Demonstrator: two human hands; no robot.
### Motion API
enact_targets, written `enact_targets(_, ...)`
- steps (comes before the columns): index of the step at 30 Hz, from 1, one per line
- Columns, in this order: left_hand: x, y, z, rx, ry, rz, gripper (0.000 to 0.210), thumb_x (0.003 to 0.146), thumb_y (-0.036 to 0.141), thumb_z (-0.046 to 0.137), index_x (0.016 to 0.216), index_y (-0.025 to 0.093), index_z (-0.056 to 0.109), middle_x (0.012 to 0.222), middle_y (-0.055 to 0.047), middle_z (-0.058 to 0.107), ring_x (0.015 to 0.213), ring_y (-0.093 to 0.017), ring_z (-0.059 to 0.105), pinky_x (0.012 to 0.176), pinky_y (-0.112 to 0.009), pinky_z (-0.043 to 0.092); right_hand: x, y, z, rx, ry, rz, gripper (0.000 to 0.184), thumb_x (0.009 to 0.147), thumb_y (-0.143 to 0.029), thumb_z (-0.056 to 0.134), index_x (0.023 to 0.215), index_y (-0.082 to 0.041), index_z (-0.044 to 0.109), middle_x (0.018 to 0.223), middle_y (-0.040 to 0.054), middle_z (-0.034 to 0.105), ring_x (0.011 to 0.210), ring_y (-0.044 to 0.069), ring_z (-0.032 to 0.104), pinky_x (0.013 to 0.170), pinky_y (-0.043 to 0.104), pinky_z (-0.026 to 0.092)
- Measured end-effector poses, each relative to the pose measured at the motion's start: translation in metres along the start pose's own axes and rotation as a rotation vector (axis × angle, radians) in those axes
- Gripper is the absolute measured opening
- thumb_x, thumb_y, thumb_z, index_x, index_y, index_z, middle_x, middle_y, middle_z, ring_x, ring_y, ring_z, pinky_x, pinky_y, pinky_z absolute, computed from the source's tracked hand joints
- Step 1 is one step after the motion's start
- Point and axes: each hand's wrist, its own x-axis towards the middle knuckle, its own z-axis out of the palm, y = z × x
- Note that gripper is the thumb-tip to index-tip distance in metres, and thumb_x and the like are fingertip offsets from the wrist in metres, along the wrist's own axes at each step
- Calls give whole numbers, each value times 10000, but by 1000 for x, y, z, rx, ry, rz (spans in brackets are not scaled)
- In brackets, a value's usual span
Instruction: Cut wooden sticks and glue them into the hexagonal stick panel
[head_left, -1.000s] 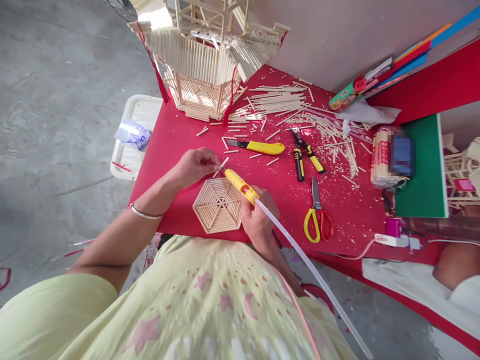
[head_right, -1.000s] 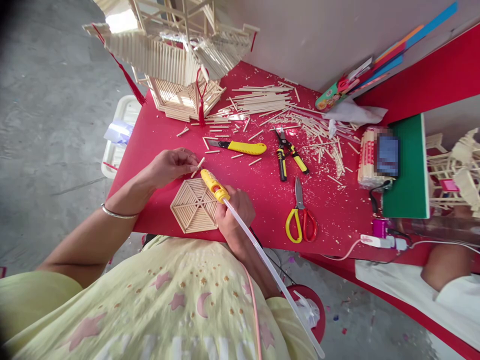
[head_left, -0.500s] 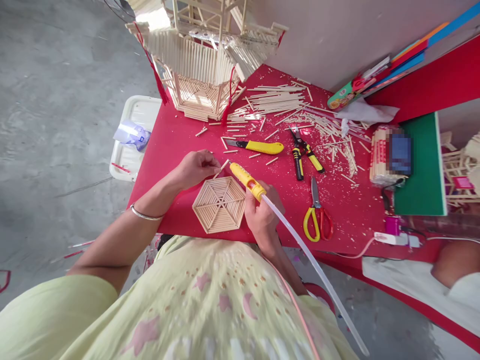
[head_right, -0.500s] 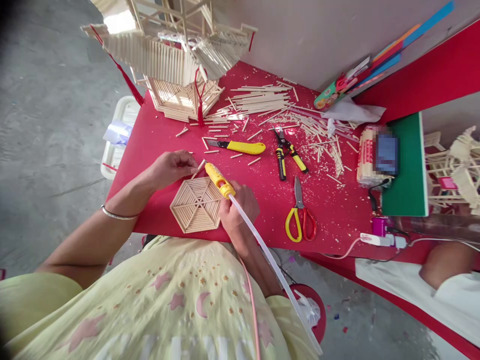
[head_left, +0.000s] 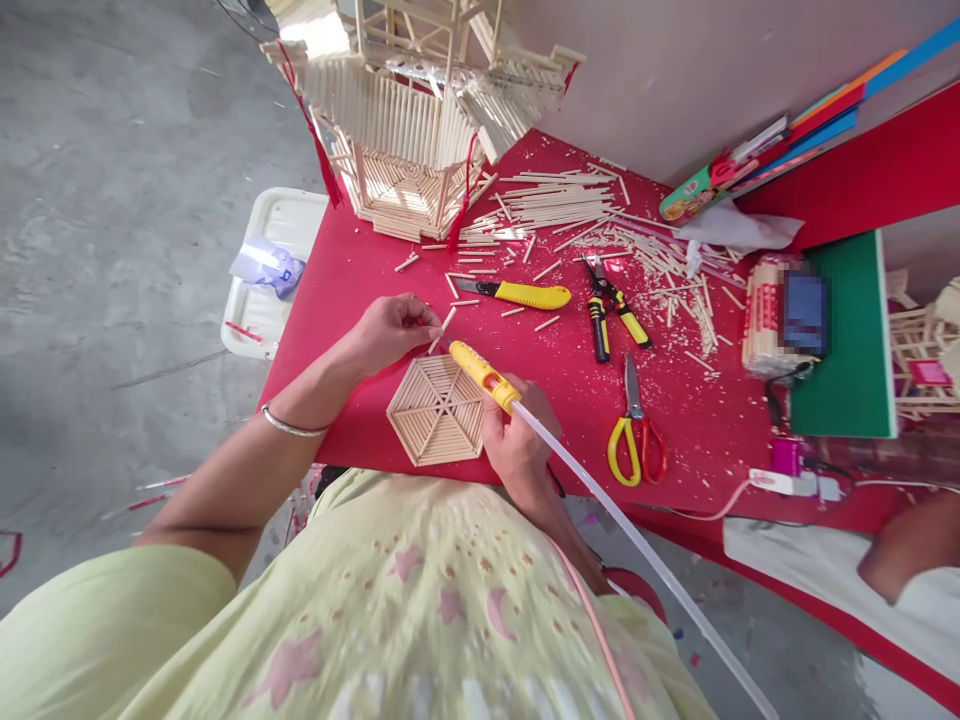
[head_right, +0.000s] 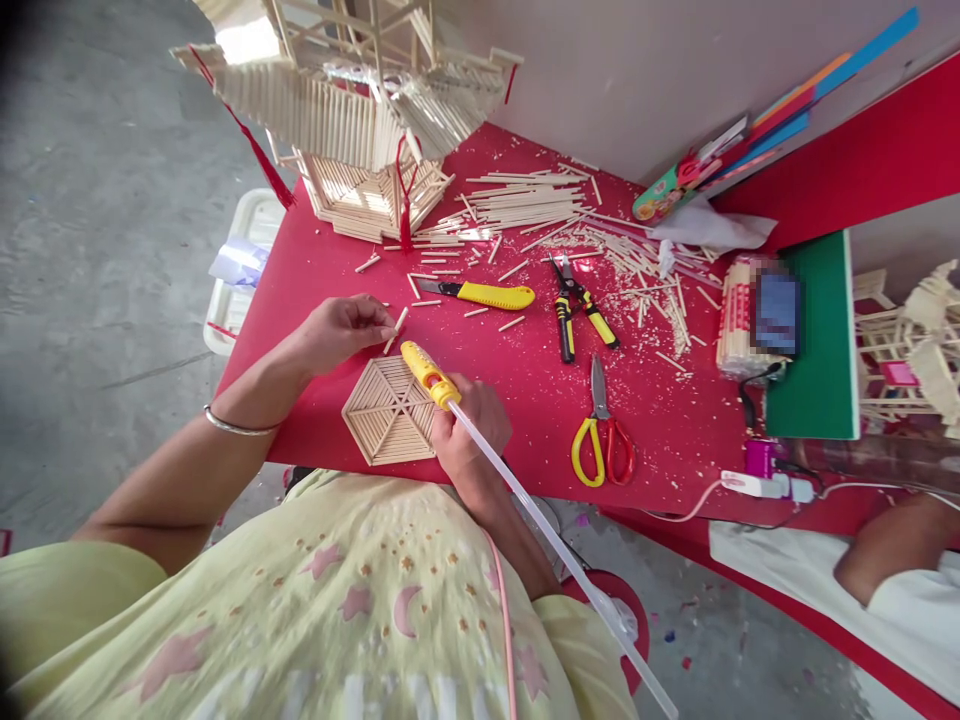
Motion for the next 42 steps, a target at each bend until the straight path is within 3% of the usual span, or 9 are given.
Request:
enact_targets(8,1,-1,2,-37,25,-13,420,641,502,903,793,150,732,831,-54,680,716,-151,582,637,-295,455,1,-8,1,11,-24,-19,195,1055,-286,548,1189,-182,644,968,92,751,871,226,699,768,342,524)
enact_targets(20,-3,4,-4,113,-42,49,307,743,448,798,803,149,760,856,-60,676,725,-152,566,634,-282,448,-10,-4,7,29,-58,-10,266,1061,-392,602,1199,-183,693,1008,104,782,894,217,741,783,311,561)
enact_targets(29,1,-1,-7,316,-43,85,234,744,382,727,799,163,791,878,-68,730,899,-239,671,823,-332,528,-5,-8,14,-9,-55,-22,321,1058,-446,597,1210,-183,703,1011,130,789,880,235,757,731,313,559)
enact_targets(42,0,-2,-9,277,-26,57,258,737,397,731,814,156,784,839,-56,713,773,-195,631,684,-288,497,-4,-3,15,-92,-59,-78,329,1093,-408,511,1237,-153,662,949,128,775,889,250,743,765,336,556)
